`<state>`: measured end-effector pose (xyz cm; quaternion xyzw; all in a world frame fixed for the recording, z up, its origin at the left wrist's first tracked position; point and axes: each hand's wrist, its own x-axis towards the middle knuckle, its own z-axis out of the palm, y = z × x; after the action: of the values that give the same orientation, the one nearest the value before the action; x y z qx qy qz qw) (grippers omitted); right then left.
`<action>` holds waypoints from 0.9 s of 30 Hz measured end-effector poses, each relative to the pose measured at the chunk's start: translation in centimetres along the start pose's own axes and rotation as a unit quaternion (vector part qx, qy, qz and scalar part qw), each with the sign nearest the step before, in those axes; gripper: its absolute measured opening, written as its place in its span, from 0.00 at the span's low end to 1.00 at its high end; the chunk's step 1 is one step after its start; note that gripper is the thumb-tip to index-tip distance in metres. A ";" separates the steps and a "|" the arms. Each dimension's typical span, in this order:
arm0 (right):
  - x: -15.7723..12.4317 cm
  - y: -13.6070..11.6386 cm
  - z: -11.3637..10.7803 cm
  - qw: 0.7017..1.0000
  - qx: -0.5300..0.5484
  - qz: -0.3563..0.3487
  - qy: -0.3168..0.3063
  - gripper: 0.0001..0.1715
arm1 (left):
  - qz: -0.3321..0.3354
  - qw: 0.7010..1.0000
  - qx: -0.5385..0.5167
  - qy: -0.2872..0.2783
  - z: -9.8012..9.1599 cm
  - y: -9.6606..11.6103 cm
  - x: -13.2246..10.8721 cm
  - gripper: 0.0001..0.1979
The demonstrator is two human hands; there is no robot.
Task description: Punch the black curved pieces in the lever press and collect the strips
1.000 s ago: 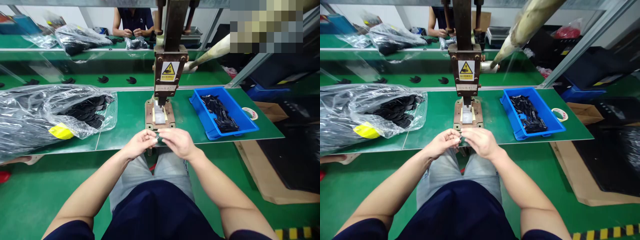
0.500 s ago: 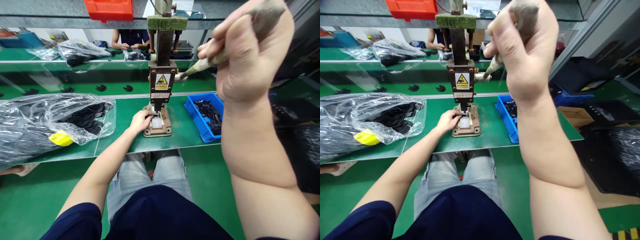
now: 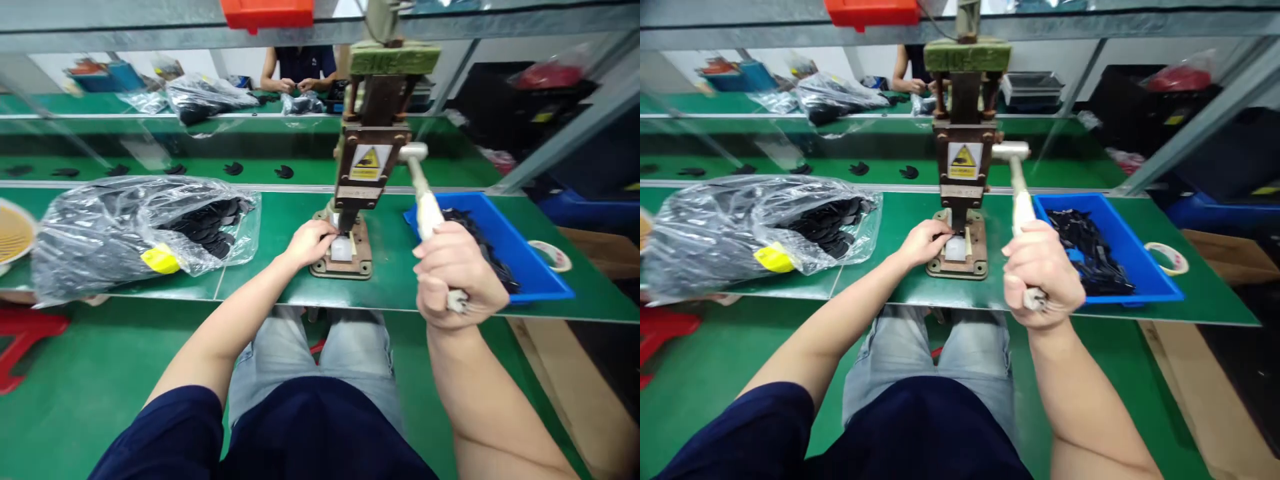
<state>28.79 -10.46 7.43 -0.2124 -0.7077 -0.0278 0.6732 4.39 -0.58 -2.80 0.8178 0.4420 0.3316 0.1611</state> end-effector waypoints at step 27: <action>-1.0 1.6 1.4 0.994 0.007 -0.018 0.104 0.23 | -0.379 0.839 0.385 -0.066 -16.6 -16.4 -1.8 0.30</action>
<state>28.03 -8.85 5.97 -0.1903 -0.6376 -0.0570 0.7443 -17.77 6.58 -0.56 0.6022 0.7979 -0.0073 -0.0247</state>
